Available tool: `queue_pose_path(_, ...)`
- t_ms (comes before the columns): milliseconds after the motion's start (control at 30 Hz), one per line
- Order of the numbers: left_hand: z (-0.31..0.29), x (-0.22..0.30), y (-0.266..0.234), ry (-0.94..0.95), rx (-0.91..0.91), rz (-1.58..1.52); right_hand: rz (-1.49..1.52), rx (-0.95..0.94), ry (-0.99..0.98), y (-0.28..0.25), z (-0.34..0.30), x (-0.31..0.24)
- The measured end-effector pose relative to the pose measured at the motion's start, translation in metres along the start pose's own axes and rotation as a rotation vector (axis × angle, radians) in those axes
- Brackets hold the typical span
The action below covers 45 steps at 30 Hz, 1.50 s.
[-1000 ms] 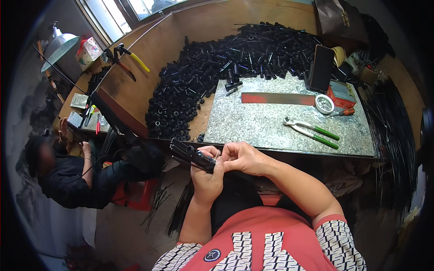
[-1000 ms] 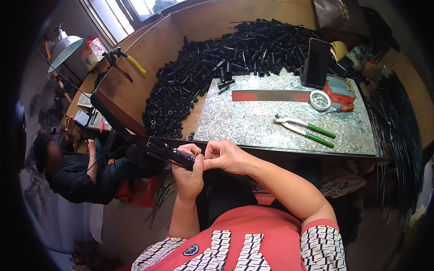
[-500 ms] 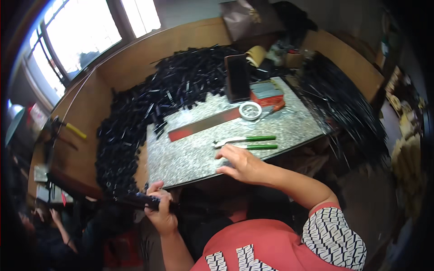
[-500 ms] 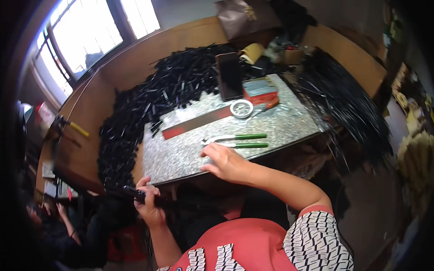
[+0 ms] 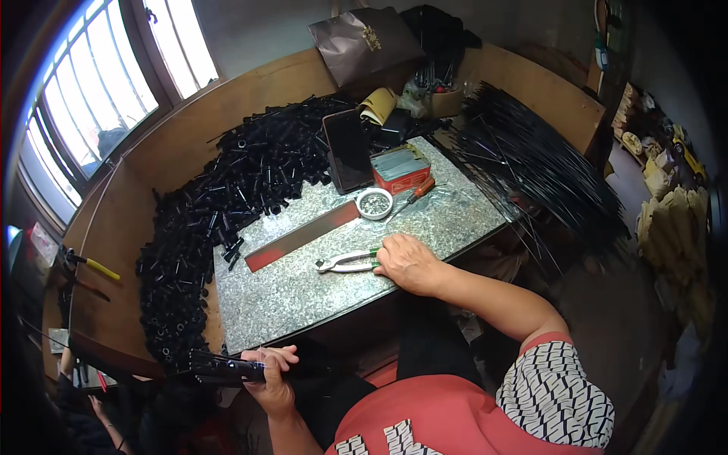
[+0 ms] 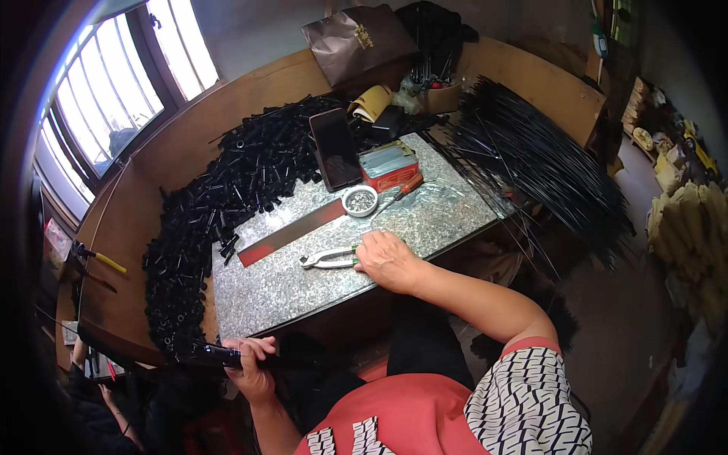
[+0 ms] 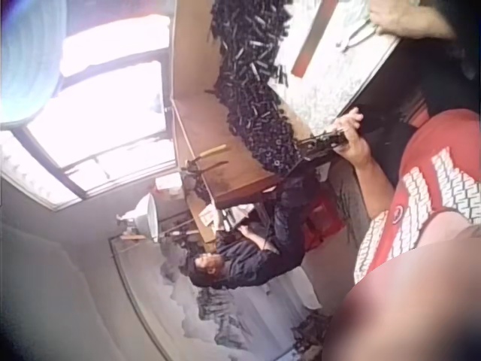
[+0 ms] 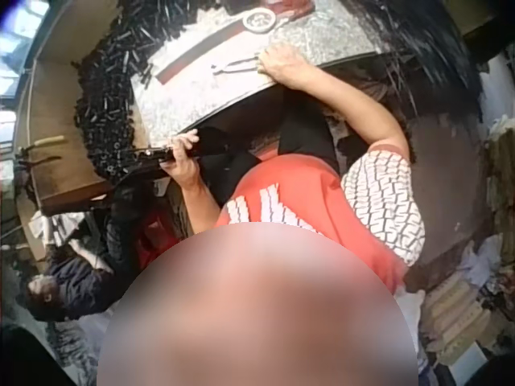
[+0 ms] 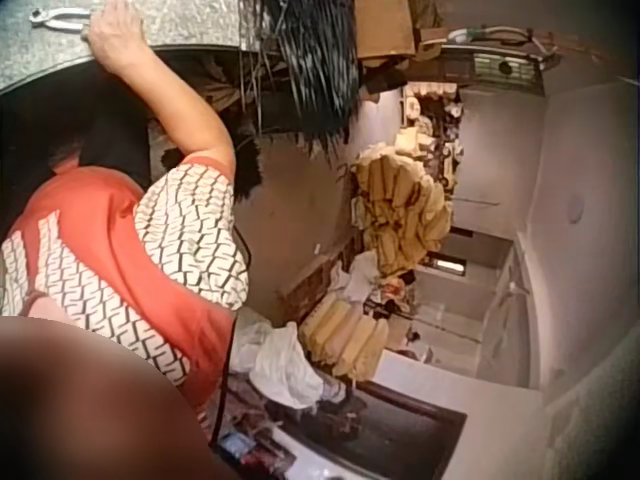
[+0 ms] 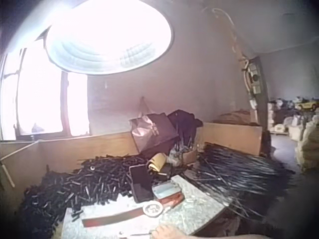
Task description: Assembling bundles of black rods into plastic hubs to create fan-like structures.
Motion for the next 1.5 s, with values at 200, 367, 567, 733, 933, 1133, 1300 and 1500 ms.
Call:
queue_pose_path(200, -0.002, 0.002, -0.006, 0.013, 0.010, 0.083, 0.355, 0.026, 0.116, -0.024, 0.007, -0.018)
queue_pose_path(367, -0.006, -0.020, -0.003, -0.170, -0.030, -0.180, 0.849, -0.127, 0.085, -0.047, 0.015, -0.048)
queue_pose_path(567, -0.003, -0.027, -0.002, -0.113, -0.150, -0.152, 0.362, 0.191, -0.141, -0.106, 0.013, -0.070)
queue_pose_path(733, -0.008, -0.023, -0.004, -0.160, -0.116, -0.212, -0.175, 0.472, -0.155, -0.129, 0.007, -0.087)
queue_pose_path(933, -0.013, -0.036, -0.020, -0.214, -0.009, -0.152, -0.226, 0.511, -0.225, -0.130, 0.000, -0.100)
queue_pose_path(1133, -0.016, -0.040, -0.021, -0.233, 0.009, -0.122, -0.030, 0.300, -0.279, -0.125, 0.002, -0.102)
queue_pose_path(1300, -0.022, -0.047, -0.018, -0.323, -0.051, -0.190, 0.066, 0.119, -0.416, -0.099, -0.013, -0.108)
queue_pose_path(1500, -0.018, -0.049, -0.007, -0.367, -0.167, -0.173, 0.706, -0.345, -0.389, -0.059, -0.042, -0.119)
Point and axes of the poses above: each hand's wrist, its own z-axis towards the middle knuckle, its own y-axis out of the palm, x = y × z, the point moved 10 cm from there along z, towards the middle knuckle, and after that the axes turned 13 degrees about -z, right-handed, at the moved point
